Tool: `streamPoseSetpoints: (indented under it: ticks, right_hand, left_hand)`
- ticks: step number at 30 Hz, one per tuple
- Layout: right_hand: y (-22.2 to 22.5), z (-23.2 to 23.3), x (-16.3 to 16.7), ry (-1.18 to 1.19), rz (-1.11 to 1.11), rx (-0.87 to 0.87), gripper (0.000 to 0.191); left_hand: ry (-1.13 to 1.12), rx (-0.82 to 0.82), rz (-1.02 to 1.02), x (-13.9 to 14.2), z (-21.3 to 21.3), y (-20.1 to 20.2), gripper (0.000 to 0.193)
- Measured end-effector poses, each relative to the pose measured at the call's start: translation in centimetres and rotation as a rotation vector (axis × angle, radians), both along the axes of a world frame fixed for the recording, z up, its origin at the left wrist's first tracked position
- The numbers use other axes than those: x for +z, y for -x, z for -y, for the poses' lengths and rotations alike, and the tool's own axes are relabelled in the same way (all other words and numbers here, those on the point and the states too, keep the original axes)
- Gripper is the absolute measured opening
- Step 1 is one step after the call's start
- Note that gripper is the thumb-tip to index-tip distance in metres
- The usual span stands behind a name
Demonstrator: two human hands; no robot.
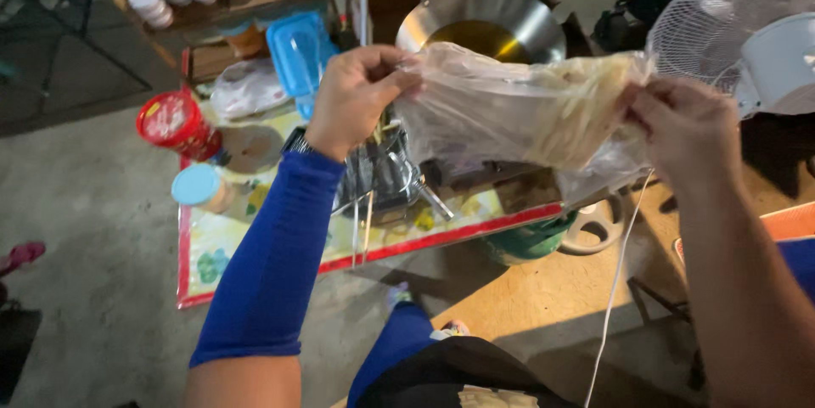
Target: The person fries french fries in a wok, removes them with a strainer, and places them into a plastic container. They then transfer the fries into a serving basket lined with paper, add a small container of sauce, and continue frying more fries in the wok.
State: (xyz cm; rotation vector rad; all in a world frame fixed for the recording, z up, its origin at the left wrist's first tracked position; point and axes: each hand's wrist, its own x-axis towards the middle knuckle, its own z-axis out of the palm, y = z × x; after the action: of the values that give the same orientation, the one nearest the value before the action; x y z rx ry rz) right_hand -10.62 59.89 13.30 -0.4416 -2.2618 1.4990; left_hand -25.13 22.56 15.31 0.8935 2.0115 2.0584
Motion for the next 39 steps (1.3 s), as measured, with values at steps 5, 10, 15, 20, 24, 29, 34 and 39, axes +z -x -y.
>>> streamPoseSetpoints:
  ticks: [5,10,15,20,24,29,34,39]
  right_hand:
    - [4.7,-4.5,2.1,-0.171,-0.051,-0.097,0.015]
    - [9.7,-7.2,2.5,-0.275,-0.260,0.086,0.007]
    - [15.2,-8.9,2.1,-0.181,-0.283,0.061,0.011]
    - [18.3,-9.6,0.2,-0.225,-0.254,0.107,0.011]
    - [20.0,-9.5,0.8,-0.181,-0.262,0.061,0.013]
    - [20.7,-9.3,2.0,-0.335,-0.176,0.025,0.015]
    - [21.7,-9.9,1.6,-0.367,-0.146,0.073,0.015]
    - [22.7,-10.7,1.4,-0.380,-0.134,0.117,0.017]
  left_hand:
    - [-0.025,-0.069,-0.074,-1.4,-4.7,7.4,0.017]
    - [-0.039,-0.090,-0.135,-2.4,-6.6,14.3,0.012]
    - [-0.107,-0.150,-0.133,-3.2,-8.5,20.8,0.018]
    - [-0.016,-0.094,-0.111,-5.9,-9.8,25.7,0.011]
    - [-0.059,-0.103,-0.101,-8.3,-11.3,28.4,0.013]
    - [-0.114,-0.115,-0.081,-11.5,-12.5,29.8,0.015]
    - [0.069,0.003,-0.137,-14.0,-13.7,30.2,0.016]
    - [0.254,0.174,-0.312,-15.6,-14.3,30.5,0.018]
